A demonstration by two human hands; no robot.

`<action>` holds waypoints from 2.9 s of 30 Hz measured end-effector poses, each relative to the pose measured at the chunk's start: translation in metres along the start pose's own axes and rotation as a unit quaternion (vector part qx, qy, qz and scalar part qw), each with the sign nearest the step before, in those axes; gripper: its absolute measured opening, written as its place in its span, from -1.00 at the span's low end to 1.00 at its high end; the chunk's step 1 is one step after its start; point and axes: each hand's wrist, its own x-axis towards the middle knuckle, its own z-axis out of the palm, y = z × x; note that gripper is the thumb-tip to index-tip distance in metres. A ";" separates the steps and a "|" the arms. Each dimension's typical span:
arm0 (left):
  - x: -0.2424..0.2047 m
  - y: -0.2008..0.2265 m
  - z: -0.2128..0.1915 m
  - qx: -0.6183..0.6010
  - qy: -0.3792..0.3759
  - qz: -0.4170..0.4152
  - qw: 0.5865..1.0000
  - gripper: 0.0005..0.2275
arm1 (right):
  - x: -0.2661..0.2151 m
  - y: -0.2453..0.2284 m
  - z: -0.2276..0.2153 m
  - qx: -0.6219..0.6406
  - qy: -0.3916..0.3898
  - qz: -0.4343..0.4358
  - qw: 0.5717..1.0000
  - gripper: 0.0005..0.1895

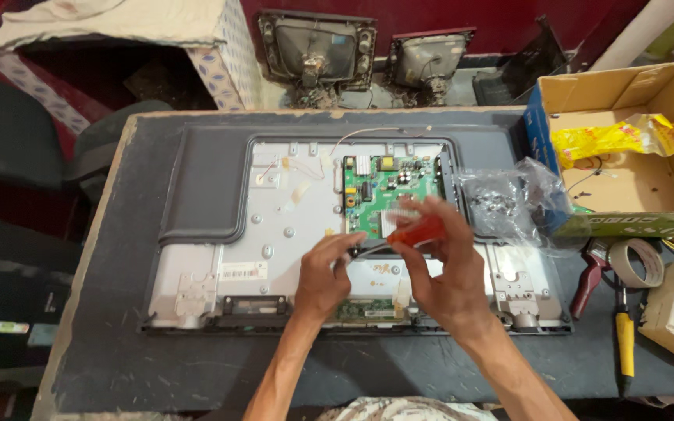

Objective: The person uses a screwdriver to tighten screws on a circuit board mounted inside an open electronic device. They switch between a green and a red screwdriver, handling small screws and placing them into a plastic bag. The workspace includes tools and a cardboard box on the table.

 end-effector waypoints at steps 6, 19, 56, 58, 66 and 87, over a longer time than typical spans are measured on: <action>-0.002 0.006 0.022 -0.001 -0.003 0.114 0.993 -0.66 | -0.010 0.011 -0.001 -0.038 0.008 -0.022 0.999 -0.35; -0.013 -0.047 0.055 0.025 -0.022 0.172 0.985 -0.80 | -0.048 0.003 -0.083 0.028 0.032 0.064 0.997 -0.24; -0.043 -0.158 0.212 0.108 -0.141 -0.144 0.973 -0.74 | -0.017 0.187 -0.344 -0.286 0.049 0.100 0.952 -0.86; -0.056 -0.156 0.209 0.094 -0.148 -0.160 0.971 -0.75 | 0.012 0.212 -0.325 -0.254 -0.062 0.150 0.954 -0.88; -0.097 -0.105 0.222 -0.001 -0.092 -0.174 0.981 -0.79 | 0.044 0.324 -0.248 -0.342 -0.454 0.189 0.801 -0.75; 0.109 0.151 0.378 0.266 -0.114 0.127 0.949 -0.87 | -0.004 0.123 -0.368 0.078 0.372 0.178 0.907 -0.67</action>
